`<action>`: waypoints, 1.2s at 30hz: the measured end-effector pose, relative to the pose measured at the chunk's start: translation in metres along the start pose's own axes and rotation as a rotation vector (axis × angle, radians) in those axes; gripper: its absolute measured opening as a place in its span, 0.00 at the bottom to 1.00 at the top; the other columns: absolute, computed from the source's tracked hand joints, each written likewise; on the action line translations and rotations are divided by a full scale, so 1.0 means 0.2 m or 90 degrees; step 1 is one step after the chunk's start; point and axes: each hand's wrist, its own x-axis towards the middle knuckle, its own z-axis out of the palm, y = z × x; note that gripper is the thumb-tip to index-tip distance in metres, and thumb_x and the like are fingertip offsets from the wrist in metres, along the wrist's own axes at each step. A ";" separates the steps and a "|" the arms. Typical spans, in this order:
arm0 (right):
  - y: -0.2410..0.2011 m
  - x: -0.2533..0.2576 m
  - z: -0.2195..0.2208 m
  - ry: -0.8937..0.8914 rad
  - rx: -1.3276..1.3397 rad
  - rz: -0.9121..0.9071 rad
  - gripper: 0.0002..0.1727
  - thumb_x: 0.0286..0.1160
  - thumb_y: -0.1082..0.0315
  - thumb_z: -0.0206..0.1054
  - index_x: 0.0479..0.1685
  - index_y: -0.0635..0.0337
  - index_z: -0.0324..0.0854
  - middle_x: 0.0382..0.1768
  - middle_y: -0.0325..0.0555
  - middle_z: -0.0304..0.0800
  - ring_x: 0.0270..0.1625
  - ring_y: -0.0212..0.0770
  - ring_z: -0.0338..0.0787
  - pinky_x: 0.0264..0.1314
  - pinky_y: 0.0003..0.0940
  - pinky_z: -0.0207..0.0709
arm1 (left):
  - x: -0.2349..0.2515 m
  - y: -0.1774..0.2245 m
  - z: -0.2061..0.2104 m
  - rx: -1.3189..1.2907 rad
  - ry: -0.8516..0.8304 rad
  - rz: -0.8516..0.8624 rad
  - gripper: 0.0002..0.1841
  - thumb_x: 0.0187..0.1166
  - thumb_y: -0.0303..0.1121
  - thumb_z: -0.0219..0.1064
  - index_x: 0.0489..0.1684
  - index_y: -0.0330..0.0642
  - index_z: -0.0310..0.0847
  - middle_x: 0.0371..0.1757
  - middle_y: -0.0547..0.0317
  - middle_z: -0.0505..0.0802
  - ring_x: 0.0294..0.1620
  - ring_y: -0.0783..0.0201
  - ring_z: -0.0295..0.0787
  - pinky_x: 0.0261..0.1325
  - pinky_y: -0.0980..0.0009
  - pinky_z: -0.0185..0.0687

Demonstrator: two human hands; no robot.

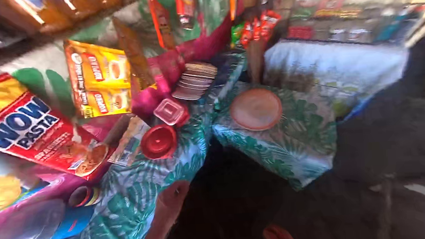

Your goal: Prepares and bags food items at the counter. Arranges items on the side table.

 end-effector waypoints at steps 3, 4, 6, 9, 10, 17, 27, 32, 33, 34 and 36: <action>-0.36 0.29 0.01 -0.046 -0.045 -0.016 0.19 0.93 0.61 0.52 0.70 0.63 0.78 0.42 0.49 0.87 0.29 0.38 0.85 0.30 0.36 0.82 | 0.46 -0.06 -0.20 0.146 0.061 -0.075 0.22 0.91 0.48 0.55 0.66 0.44 0.87 0.58 0.43 0.94 0.60 0.41 0.91 0.64 0.36 0.80; -0.49 0.37 0.04 -0.055 -0.058 -0.026 0.19 0.93 0.62 0.52 0.72 0.62 0.78 0.46 0.50 0.88 0.33 0.39 0.87 0.34 0.37 0.84 | 0.63 -0.11 -0.24 0.190 0.062 -0.104 0.23 0.90 0.49 0.55 0.71 0.46 0.84 0.65 0.43 0.91 0.66 0.39 0.87 0.67 0.34 0.77; -0.81 0.51 0.07 -0.049 -0.076 -0.080 0.19 0.92 0.64 0.53 0.73 0.60 0.77 0.55 0.53 0.90 0.42 0.44 0.92 0.44 0.43 0.87 | 0.97 -0.22 -0.31 0.250 0.064 -0.120 0.28 0.88 0.51 0.59 0.82 0.45 0.75 0.78 0.38 0.81 0.76 0.34 0.78 0.72 0.29 0.70; -1.20 0.66 0.12 -0.009 -0.072 -0.187 0.17 0.89 0.66 0.55 0.69 0.60 0.80 0.52 0.48 0.91 0.39 0.38 0.92 0.40 0.37 0.88 | 1.20 -0.29 -0.35 0.302 0.025 -0.165 0.31 0.85 0.51 0.65 0.82 0.44 0.73 0.80 0.33 0.77 0.72 0.30 0.80 0.67 0.29 0.74; -1.30 0.71 0.14 -0.009 -0.060 -0.213 0.17 0.89 0.67 0.55 0.68 0.61 0.80 0.51 0.47 0.92 0.39 0.37 0.92 0.40 0.36 0.88 | 1.23 -0.31 -0.36 0.316 0.001 -0.173 0.30 0.84 0.50 0.65 0.81 0.44 0.74 0.79 0.32 0.77 0.71 0.30 0.81 0.67 0.29 0.74; -1.77 1.05 0.17 -0.025 -0.042 -0.292 0.16 0.88 0.69 0.55 0.67 0.63 0.80 0.48 0.47 0.91 0.37 0.34 0.92 0.39 0.32 0.88 | 1.33 -0.12 -0.46 0.239 0.000 -0.101 0.30 0.85 0.49 0.67 0.82 0.42 0.75 0.79 0.36 0.79 0.73 0.35 0.82 0.71 0.34 0.73; -2.02 1.38 0.26 -0.030 -0.051 -0.240 0.15 0.86 0.71 0.57 0.64 0.64 0.79 0.46 0.49 0.90 0.34 0.36 0.90 0.36 0.33 0.86 | 1.55 0.22 -0.46 0.295 -0.050 -0.014 0.27 0.84 0.33 0.64 0.82 0.32 0.69 0.79 0.31 0.77 0.70 0.33 0.82 0.69 0.40 0.78; -2.36 1.50 0.35 -0.033 -0.120 -0.296 0.19 0.90 0.67 0.53 0.71 0.67 0.76 0.52 0.57 0.90 0.44 0.44 0.94 0.47 0.40 0.89 | 1.19 0.98 -0.81 -0.005 0.036 -0.148 0.24 0.86 0.22 0.60 0.76 0.13 0.65 0.79 0.22 0.74 0.82 0.42 0.70 0.85 0.64 0.58; -2.41 1.51 0.36 -0.026 -0.148 -0.306 0.21 0.92 0.66 0.52 0.76 0.68 0.72 0.56 0.59 0.89 0.50 0.46 0.95 0.52 0.41 0.89 | 1.16 0.99 -0.85 0.031 0.022 -0.093 0.24 0.87 0.24 0.60 0.75 0.12 0.65 0.77 0.22 0.76 0.80 0.45 0.73 0.82 0.70 0.60; -2.43 1.51 0.35 0.005 -0.192 -0.317 0.23 0.92 0.65 0.52 0.78 0.68 0.69 0.61 0.60 0.88 0.56 0.48 0.93 0.60 0.44 0.87 | 1.16 0.87 -0.83 0.088 0.071 0.068 0.24 0.88 0.29 0.61 0.69 0.10 0.69 0.70 0.19 0.81 0.74 0.44 0.80 0.78 0.74 0.65; -2.37 1.51 0.29 0.076 -0.245 -0.342 0.29 0.90 0.64 0.52 0.86 0.68 0.63 0.72 0.65 0.83 0.73 0.55 0.86 0.77 0.53 0.76 | 1.26 0.66 -0.68 0.061 0.270 0.306 0.23 0.83 0.31 0.65 0.51 0.06 0.77 0.49 0.12 0.86 0.54 0.36 0.87 0.67 0.74 0.73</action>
